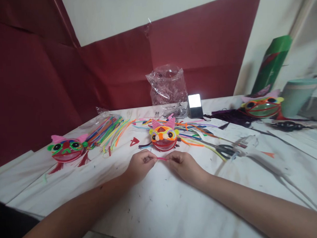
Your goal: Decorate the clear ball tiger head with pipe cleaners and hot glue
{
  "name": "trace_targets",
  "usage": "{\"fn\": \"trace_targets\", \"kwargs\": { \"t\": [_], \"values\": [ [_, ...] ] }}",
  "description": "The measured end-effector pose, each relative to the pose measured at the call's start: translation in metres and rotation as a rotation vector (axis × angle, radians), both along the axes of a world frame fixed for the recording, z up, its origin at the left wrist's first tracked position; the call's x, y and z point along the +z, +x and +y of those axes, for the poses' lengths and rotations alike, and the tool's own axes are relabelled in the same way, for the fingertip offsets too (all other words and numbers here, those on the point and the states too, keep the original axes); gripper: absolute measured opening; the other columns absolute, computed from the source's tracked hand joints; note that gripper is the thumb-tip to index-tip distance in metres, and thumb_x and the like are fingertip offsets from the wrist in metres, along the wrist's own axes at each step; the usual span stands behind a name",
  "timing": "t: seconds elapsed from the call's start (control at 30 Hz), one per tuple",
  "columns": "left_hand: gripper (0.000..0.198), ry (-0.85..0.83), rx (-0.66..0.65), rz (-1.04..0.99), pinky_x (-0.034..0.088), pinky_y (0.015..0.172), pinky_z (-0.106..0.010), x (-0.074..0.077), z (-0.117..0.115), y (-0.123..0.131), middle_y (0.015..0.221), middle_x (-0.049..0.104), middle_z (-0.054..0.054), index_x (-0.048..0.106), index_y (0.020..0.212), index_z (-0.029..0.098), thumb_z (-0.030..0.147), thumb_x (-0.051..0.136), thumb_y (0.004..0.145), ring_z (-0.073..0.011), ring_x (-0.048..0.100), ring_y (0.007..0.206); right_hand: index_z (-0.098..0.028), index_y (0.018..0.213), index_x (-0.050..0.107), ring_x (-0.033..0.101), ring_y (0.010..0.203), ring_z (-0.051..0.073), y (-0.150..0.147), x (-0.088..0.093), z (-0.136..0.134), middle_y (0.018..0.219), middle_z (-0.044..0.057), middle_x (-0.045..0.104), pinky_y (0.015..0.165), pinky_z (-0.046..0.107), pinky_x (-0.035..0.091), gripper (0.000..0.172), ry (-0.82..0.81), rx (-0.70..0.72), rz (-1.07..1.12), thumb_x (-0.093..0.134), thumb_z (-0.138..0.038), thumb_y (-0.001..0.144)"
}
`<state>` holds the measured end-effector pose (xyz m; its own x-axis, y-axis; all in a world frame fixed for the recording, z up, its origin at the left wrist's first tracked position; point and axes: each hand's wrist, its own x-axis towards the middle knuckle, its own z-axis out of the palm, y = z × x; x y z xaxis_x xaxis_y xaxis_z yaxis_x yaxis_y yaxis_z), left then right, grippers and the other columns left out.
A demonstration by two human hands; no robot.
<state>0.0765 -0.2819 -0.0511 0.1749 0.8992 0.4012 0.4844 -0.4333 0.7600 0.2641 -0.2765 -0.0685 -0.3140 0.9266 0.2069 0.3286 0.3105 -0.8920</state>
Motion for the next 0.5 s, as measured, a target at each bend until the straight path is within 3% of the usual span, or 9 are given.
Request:
{"fn": "trace_targets", "kwargs": {
  "t": [0.13,0.23,0.5],
  "values": [
    [0.009,-0.169,0.013,-0.086,0.034,0.049,-0.019,0.0000,0.0025,-0.0006,0.056,0.055,0.003,0.065,0.067,0.015,0.019,0.058,0.069,-0.0077,0.044,0.051,-0.018,0.063,0.061,0.037,0.048,0.009,-0.0011,0.0016,0.0023,0.052,-0.004,0.050,0.047,0.024,0.027,0.030,-0.216,-0.020,0.154,0.064,-0.047,0.066],
    [0.008,-0.210,0.001,-0.125,0.035,0.050,-0.019,-0.0011,0.0035,-0.0008,0.055,0.056,0.003,0.064,0.066,0.014,0.019,0.058,0.069,-0.0077,0.045,0.051,-0.017,0.063,0.061,0.035,0.047,0.008,-0.0024,0.0015,0.0025,0.051,-0.005,0.049,0.047,0.024,0.024,0.036,-0.323,0.007,0.272,0.070,-0.052,0.059],
    [0.009,-0.250,-0.054,-0.145,0.034,0.047,-0.018,-0.0033,0.0042,0.0000,0.054,0.057,0.003,0.066,0.069,0.014,0.021,0.060,0.068,-0.0070,0.045,0.049,-0.017,0.066,0.061,0.038,0.049,0.008,-0.0035,0.0031,0.0001,0.054,-0.004,0.051,0.049,0.025,0.026,0.043,-0.347,0.032,0.256,0.075,-0.056,0.054]
  ]
}}
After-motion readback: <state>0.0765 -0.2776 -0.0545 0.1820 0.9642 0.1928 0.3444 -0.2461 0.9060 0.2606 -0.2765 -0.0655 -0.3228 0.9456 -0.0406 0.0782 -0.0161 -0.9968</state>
